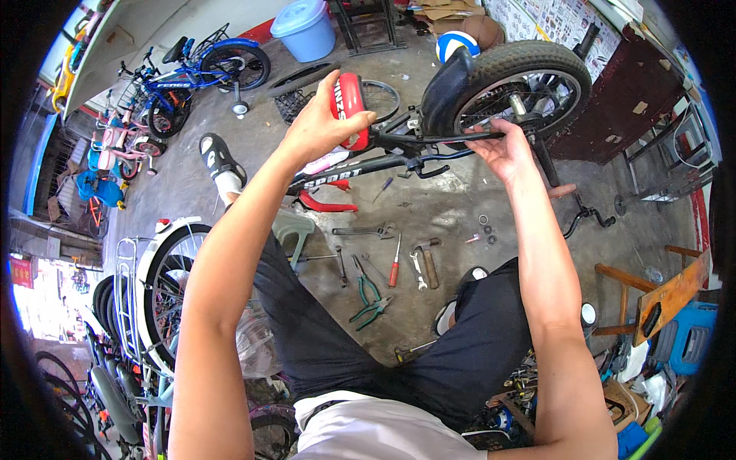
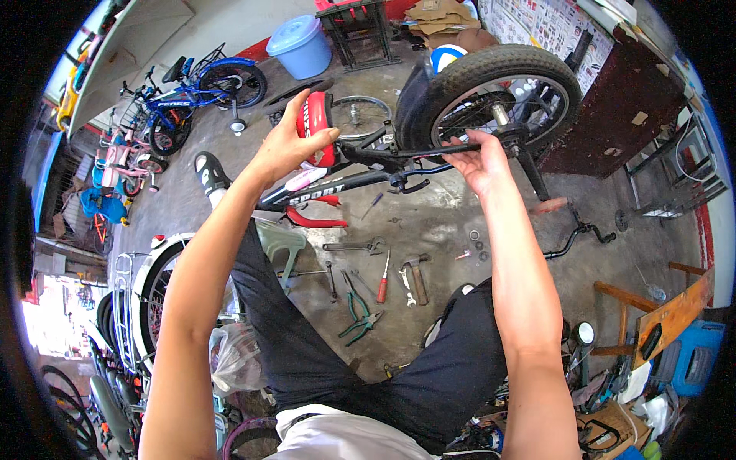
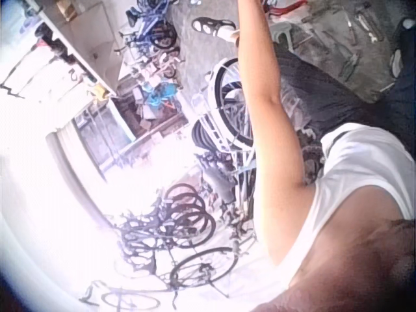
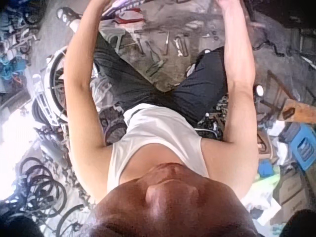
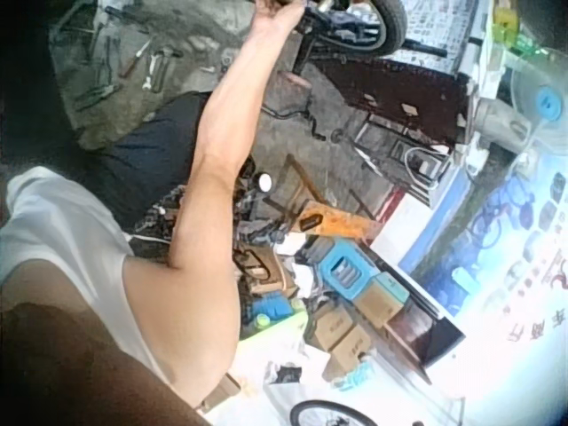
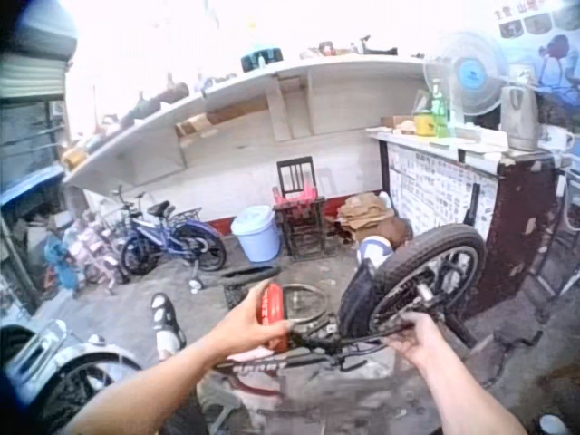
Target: The person removes a pedal and disassembles the bottom bracket of a bicycle frame using a wrench and a screwdriver while seated on the floor.
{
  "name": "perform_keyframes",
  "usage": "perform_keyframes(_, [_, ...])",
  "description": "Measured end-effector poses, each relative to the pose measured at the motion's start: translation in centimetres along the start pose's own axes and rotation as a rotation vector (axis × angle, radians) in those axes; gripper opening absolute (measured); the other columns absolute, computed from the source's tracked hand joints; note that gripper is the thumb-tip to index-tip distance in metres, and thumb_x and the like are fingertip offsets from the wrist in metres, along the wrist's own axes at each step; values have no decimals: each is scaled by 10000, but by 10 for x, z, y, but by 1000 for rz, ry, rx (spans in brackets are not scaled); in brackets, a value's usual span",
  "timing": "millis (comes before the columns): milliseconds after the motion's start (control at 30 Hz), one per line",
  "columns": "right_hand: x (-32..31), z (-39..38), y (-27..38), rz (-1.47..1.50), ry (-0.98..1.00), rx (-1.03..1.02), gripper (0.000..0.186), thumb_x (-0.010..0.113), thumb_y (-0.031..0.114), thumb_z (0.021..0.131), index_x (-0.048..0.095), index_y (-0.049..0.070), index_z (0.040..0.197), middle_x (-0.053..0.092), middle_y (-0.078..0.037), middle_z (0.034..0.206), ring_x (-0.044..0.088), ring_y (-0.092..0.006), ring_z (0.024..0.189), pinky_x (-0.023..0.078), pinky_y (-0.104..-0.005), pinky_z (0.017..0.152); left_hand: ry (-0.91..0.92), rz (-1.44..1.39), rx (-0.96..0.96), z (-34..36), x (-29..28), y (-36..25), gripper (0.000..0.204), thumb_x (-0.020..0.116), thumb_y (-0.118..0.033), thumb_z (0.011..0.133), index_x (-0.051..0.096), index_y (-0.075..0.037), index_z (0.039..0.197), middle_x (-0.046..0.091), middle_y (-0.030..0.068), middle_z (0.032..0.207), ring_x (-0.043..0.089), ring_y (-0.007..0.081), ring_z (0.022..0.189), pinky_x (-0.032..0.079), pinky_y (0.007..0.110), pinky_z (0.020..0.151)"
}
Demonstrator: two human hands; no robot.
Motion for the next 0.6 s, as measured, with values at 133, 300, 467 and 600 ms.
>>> perform_keyframes(133, [30, -11, -8, -40, 80, -31, 314, 618, 144, 938, 544, -83, 1141, 649, -239, 1107, 697, -401, 1046, 633, -489, 887, 37, -138, -96, -18, -19, 18, 1105, 816, -515, 792, 253, -25, 1608, 565, 257, 1420, 603, 282, 1258, 458, 376, 1085])
perform_keyframes(300, [60, -25, -11, -103, 130, -115, 268, 606, 102, 925, 544, -77, 1115, 671, -238, 1125, 700, -365, 1033, 606, -481, 940, 61, -162, -178, -11, -39, 43, 1084, 794, -533, 814, 218, -130, 1640, 603, 218, 1358, 658, 272, 1114, 594, 382, 777])
perform_keyframes(467, [95, -40, -27, -158, 242, -162, 177, 572, 39, 915, 584, -85, 1041, 662, -250, 1218, 688, -367, 1077, 571, -496, 986, 49, -192, -200, -8, -65, 70, 996, 727, -504, 850, 217, -209, 1653, 618, 188, 1322, 674, 253, 1029, 583, 357, 631])
perform_keyframes(600, [109, -44, -33, -163, 235, -189, 180, 573, 5, 931, 530, -63, 1092, 651, -264, 1234, 683, -395, 1093, 556, -523, 1006, 45, -229, -242, -15, -76, 79, 973, 719, -489, 872, 212, -209, 1654, 601, 170, 1353, 655, 240, 1063, 564, 339, 604])
Point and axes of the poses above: each hand's wrist, its own z-axis towards the middle knuckle, its own x-axis out of the palm, y = z × x, the point moved 10 cm from there along z, towards the middle knuckle
